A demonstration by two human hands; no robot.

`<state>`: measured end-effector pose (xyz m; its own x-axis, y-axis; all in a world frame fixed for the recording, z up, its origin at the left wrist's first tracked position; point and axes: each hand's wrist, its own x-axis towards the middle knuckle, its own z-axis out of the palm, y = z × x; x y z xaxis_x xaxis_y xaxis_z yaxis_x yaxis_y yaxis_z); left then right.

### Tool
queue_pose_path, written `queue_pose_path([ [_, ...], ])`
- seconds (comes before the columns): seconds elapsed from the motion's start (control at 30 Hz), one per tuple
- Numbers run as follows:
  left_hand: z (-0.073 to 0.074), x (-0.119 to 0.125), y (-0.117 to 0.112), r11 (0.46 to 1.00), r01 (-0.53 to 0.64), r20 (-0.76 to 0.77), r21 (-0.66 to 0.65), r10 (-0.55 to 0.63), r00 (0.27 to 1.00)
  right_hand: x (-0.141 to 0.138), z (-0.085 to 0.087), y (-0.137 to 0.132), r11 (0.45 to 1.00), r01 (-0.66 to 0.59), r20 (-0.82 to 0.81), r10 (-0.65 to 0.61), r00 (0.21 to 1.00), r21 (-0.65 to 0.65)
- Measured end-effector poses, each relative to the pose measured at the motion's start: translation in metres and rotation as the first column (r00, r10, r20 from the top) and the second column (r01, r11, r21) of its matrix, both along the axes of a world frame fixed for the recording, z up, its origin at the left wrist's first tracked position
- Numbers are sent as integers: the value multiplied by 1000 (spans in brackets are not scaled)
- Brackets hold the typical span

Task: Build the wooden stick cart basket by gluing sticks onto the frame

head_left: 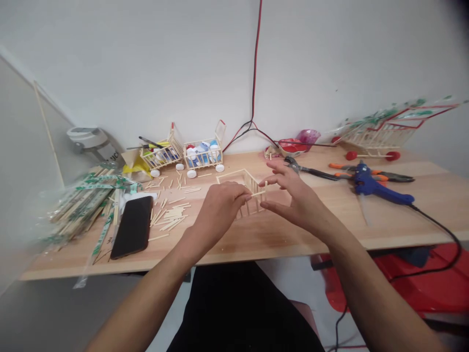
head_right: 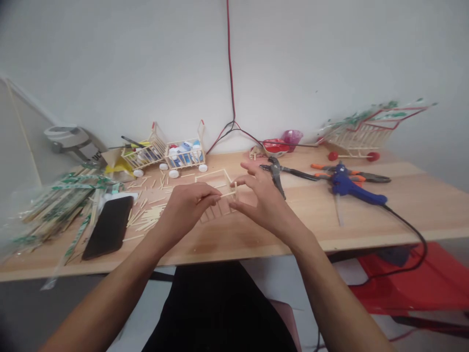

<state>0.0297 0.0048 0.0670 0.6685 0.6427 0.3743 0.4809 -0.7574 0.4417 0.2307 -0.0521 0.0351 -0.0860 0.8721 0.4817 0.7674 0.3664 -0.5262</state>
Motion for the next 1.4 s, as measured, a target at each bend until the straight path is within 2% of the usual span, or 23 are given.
queue_pose_path([
  [0.2, 0, -4, 1, 1000, 12, -27, 11, -12, 1000, 2, 17, 13, 995, -81, 98, 86, 991, -54],
  [0.33, 0, -7, 1, 1000, 22, -25, 12, -22, 999, 3, 26, 16, 978, -106, 96, 125, 988, -182],
  [0.43, -1, -9, 0, 999, 32, -24, 19, -32, 999, -1, 24, 17, 963, -132, 59, 149, 987, -236],
  [0.73, 0, -11, -1, 999, 32, -26, 25, -32, 999, -8, 12, 22, 963, -162, -58, 153, 987, -214],
  [1.4, -3, -13, 0, 999, 41, 16, 15, -42, 999, -9, 9, 24, 963, -177, -41, 172, 984, -202],
])
